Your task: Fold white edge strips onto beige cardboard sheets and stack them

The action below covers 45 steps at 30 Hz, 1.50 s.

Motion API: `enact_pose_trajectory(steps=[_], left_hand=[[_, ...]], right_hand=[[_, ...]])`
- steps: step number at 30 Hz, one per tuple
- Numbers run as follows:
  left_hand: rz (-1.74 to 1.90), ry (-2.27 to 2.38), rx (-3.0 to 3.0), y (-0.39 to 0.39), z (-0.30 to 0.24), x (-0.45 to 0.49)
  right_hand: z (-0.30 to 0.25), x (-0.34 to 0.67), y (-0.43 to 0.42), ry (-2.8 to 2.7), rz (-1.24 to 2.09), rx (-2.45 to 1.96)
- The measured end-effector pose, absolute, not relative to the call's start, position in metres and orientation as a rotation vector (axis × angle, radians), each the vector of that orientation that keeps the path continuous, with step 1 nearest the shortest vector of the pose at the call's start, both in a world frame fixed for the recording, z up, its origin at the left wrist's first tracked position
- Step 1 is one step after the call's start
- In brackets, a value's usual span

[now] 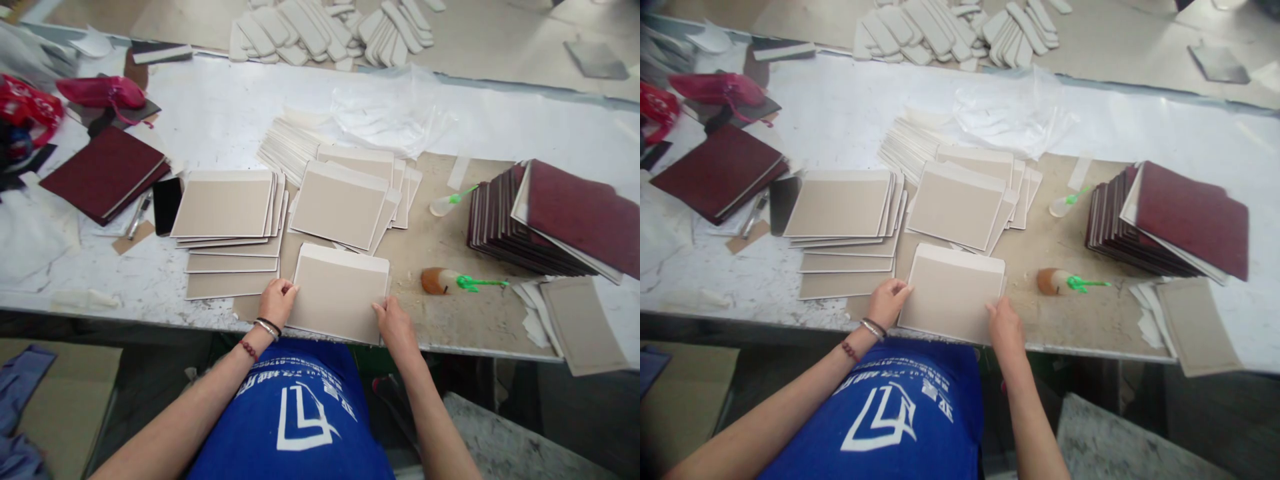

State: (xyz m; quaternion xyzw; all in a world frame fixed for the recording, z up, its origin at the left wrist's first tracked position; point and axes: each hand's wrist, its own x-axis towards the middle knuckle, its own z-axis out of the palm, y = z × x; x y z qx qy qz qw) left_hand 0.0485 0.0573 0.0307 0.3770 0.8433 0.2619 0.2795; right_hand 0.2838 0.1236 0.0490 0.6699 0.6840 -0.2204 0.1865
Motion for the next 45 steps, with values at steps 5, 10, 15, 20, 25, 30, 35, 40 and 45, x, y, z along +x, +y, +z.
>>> enact_pose_trajectory(steps=[5,10,15,20,25,30,35,40,45], left_hand=[[0.707,2.256,1.013,0.0577,0.0309,0.0483],[0.702,2.253,1.022,0.058,0.0313,0.0482],[0.698,2.25,1.039,0.0578,0.0307,0.0475],[0.695,2.239,1.05,0.0571,0.0301,0.047],[0.68,2.244,1.043,0.0573,0.0301,0.0465],[0.668,2.253,1.044,0.0575,0.0316,0.0471],[0.671,2.258,1.039,0.0568,0.0318,0.0474],[0.678,2.251,1.034,0.0566,0.0297,0.0469],[0.668,2.244,1.036,0.0581,0.0309,0.0469]], right_hand=[[0.0483,0.2848,0.1234,1.936,-0.626,1.9],[0.048,0.284,0.1236,1.926,-0.631,1.902],[0.0504,0.2826,0.1248,1.881,-0.648,1.908],[0.0514,0.2827,0.1244,1.895,-0.681,1.923],[0.0513,0.2832,0.1241,1.881,-0.694,1.945],[0.0518,0.2845,0.1239,1.88,-0.718,1.955],[0.0538,0.2844,0.1239,1.886,-0.734,1.95],[0.0555,0.283,0.1238,1.869,-0.727,1.954],[0.0557,0.2822,0.1244,1.866,-0.728,1.933]])
